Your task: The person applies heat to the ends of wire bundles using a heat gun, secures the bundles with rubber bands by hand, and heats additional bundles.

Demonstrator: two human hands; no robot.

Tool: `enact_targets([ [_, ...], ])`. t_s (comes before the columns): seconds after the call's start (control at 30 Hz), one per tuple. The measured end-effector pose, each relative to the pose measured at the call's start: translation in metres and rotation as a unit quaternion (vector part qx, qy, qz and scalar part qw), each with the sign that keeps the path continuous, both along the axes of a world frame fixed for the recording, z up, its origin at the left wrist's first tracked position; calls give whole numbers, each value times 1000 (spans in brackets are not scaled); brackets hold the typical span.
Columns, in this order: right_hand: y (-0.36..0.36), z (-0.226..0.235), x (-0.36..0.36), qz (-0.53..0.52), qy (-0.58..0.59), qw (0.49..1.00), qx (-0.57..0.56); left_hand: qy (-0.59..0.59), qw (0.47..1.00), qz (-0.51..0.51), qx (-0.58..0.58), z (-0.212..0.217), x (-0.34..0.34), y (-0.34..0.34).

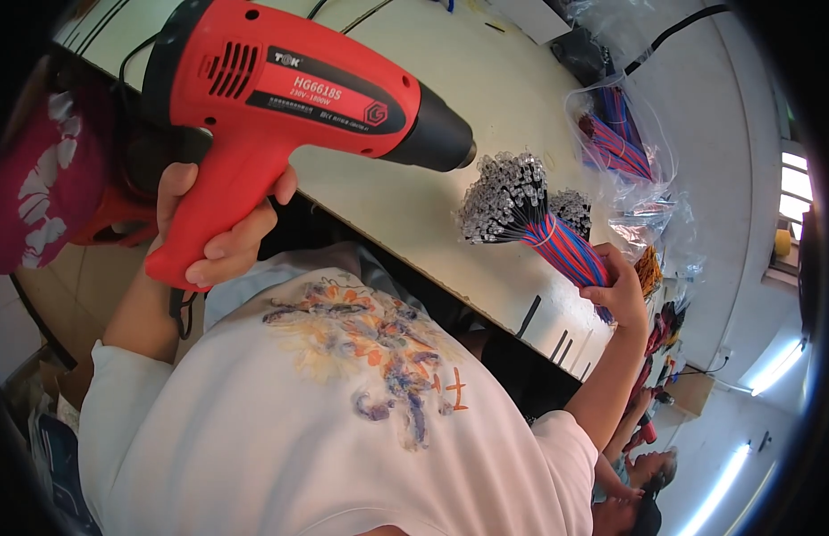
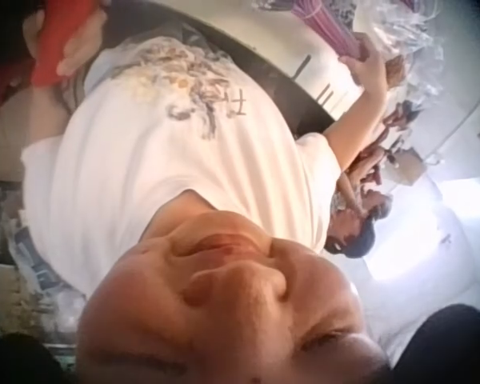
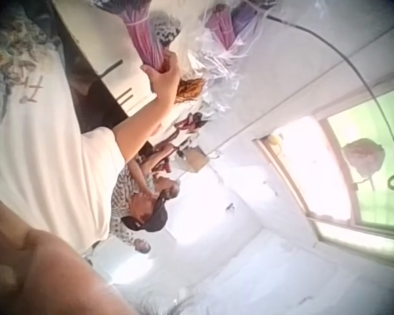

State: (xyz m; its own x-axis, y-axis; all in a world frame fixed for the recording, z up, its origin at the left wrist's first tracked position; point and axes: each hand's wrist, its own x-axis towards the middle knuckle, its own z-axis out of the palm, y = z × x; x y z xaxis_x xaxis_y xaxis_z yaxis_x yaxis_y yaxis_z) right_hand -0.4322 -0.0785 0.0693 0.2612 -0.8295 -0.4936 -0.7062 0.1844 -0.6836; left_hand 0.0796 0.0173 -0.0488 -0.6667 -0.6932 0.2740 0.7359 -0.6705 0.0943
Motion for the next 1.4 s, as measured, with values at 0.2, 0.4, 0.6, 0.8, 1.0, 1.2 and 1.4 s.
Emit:
enact_targets([
  [0.2, 11, 21, 43, 18, 114, 971, -208, -37, 999, 2, 22, 7, 8, 16],
  [0.4, 15, 35, 66, 135, 340, 775, -515, -71, 995, -21, -61, 27, 18, 4],
  [0.6, 16, 30, 69, 189, 347, 666, -633, -133, 989, 65, -10, 32, 6, 10],
  [0.8, 11, 15, 54, 174, 363, 628, -665, -223, 970, 92, -10, 29, 9, 9],
  [1.0, 17, -3, 46, 74, 330, 700, -629, -324, 938, 120, 5, 27, 8, 20],
  [1.2, 13, -11, -9, -101, 287, 758, -577, -292, 945, 128, -77, 31, 13, 11],
  [1.4, 8, -33, -76, 4, 303, 873, -383, -291, 944, 111, -112, 42, -2, 2],
])
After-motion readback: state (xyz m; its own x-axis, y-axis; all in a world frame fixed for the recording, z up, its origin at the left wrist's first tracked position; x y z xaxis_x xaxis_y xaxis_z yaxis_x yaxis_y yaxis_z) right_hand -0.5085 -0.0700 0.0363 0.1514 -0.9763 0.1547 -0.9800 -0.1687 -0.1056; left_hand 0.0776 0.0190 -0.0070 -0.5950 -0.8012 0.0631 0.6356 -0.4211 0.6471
